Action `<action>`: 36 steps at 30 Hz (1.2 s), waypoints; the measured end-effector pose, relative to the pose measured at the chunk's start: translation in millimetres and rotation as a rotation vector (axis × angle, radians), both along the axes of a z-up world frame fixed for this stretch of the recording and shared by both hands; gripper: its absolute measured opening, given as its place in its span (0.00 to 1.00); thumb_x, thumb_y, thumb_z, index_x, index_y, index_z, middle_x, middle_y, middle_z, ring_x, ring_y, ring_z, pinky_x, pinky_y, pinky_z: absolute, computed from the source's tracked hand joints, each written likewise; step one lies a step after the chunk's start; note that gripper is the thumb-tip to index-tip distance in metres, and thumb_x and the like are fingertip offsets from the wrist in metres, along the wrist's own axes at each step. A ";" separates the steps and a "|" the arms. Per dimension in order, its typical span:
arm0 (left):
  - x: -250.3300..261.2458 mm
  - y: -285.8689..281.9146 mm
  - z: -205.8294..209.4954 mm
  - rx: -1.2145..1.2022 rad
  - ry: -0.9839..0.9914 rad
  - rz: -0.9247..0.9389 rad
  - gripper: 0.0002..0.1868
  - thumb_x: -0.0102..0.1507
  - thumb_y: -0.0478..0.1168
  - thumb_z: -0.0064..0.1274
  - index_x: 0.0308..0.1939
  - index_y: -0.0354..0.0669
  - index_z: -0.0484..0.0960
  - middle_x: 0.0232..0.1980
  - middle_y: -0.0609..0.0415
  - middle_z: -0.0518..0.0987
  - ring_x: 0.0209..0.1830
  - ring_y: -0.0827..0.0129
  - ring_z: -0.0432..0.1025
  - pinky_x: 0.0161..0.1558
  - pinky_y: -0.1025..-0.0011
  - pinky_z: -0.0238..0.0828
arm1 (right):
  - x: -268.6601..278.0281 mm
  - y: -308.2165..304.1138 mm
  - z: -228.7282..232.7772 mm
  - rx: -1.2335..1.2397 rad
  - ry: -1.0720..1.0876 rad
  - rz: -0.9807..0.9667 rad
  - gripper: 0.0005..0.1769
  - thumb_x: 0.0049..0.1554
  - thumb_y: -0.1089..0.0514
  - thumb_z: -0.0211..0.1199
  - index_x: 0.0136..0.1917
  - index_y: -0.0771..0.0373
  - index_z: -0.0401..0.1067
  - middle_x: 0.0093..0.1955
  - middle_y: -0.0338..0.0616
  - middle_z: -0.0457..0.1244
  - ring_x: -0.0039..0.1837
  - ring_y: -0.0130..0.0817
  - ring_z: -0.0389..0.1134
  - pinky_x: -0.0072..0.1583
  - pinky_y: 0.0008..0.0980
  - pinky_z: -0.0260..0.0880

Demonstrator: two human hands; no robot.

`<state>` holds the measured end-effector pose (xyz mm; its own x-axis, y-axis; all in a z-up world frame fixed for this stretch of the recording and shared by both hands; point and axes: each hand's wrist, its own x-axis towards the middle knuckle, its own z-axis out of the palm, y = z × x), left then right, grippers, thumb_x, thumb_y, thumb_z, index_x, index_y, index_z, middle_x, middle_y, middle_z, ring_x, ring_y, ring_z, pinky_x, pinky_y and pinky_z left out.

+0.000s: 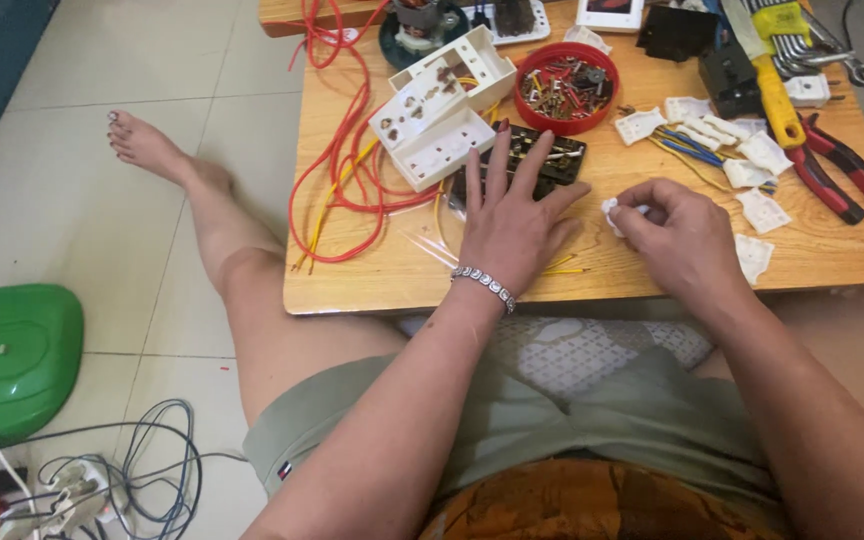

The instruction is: Cleaning an electrical component with a cloth

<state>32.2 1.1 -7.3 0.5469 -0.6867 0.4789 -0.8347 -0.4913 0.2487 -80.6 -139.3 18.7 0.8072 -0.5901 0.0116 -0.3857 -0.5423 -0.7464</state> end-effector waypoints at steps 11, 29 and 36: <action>-10.7 -9.5 -0.8 -0.062 -0.034 0.117 0.13 0.59 0.45 0.52 0.47 0.56 0.82 0.70 0.53 0.59 0.74 0.46 0.44 0.73 0.41 0.33 | 9.3 -70.6 -14.0 -0.221 -0.219 -0.143 0.17 0.60 0.72 0.47 0.56 0.66 0.74 0.47 0.54 0.62 0.40 0.35 0.62 0.40 0.33 0.63; -38.0 -32.2 4.7 -0.080 0.068 -0.082 0.16 0.58 0.49 0.53 0.48 0.49 0.80 0.67 0.51 0.65 0.73 0.50 0.51 0.74 0.47 0.42 | 55.2 -150.0 -53.9 -1.073 -0.141 -0.266 0.19 0.56 0.53 0.79 0.53 0.68 0.79 0.53 0.52 0.57 0.49 0.45 0.63 0.49 0.38 0.68; -37.9 -31.9 5.0 -0.101 0.070 -0.099 0.17 0.58 0.50 0.53 0.47 0.49 0.79 0.66 0.50 0.65 0.73 0.48 0.51 0.74 0.45 0.42 | 44.3 -147.1 -25.2 -0.976 -0.275 -0.151 0.18 0.65 0.54 0.77 0.58 0.72 0.80 0.51 0.53 0.58 0.47 0.42 0.64 0.48 0.37 0.66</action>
